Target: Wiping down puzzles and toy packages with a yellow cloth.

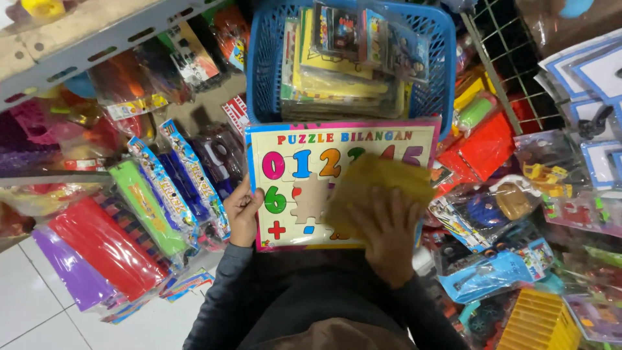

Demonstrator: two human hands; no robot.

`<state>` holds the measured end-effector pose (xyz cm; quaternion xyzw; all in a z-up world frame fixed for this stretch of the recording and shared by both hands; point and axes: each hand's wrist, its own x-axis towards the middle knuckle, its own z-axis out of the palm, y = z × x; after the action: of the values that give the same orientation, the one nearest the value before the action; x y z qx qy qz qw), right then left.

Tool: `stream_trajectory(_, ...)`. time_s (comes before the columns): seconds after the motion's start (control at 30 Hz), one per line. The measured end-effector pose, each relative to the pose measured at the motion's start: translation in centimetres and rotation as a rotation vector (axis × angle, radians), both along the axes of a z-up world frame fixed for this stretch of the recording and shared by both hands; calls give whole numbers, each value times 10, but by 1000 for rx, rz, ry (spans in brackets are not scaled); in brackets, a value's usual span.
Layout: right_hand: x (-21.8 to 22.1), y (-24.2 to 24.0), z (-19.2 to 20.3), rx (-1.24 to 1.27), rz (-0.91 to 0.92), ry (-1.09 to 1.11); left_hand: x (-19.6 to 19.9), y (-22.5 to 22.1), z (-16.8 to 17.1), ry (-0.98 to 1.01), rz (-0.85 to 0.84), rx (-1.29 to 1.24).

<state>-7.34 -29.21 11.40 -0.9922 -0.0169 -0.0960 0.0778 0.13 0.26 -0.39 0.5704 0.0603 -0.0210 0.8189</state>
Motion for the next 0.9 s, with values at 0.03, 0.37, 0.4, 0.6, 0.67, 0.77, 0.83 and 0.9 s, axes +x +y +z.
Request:
stream_trajectory(0.03,-16,0,-9,-33,110,30,-2,0,-4,-22,-6,2)
stream_trajectory(0.37,-72,-27,-49,-76,303,-8,0,-1,-7,-26,-7,80)
stream_trajectory(0.4,-69,-33,-42,-73,300,-6,0,-1,-8,-24,-10,82)
stream_trajectory(0.6,-75,-29,-42,47,137,34,1,-3,-4,-43,13,47)
stream_trajectory(0.67,-82,-24,-54,61,480,48,1,-2,-11,-47,19,12)
stream_trajectory(0.77,-49,-24,-31,-29,405,99,9,-13,27,-13,41,-33)
stream_trajectory(0.83,-39,0,-16,-22,355,77,2,-6,7,-19,51,-16)
stream_trajectory(0.9,-26,20,-16,-23,308,45,5,-5,-2,-39,64,-4)
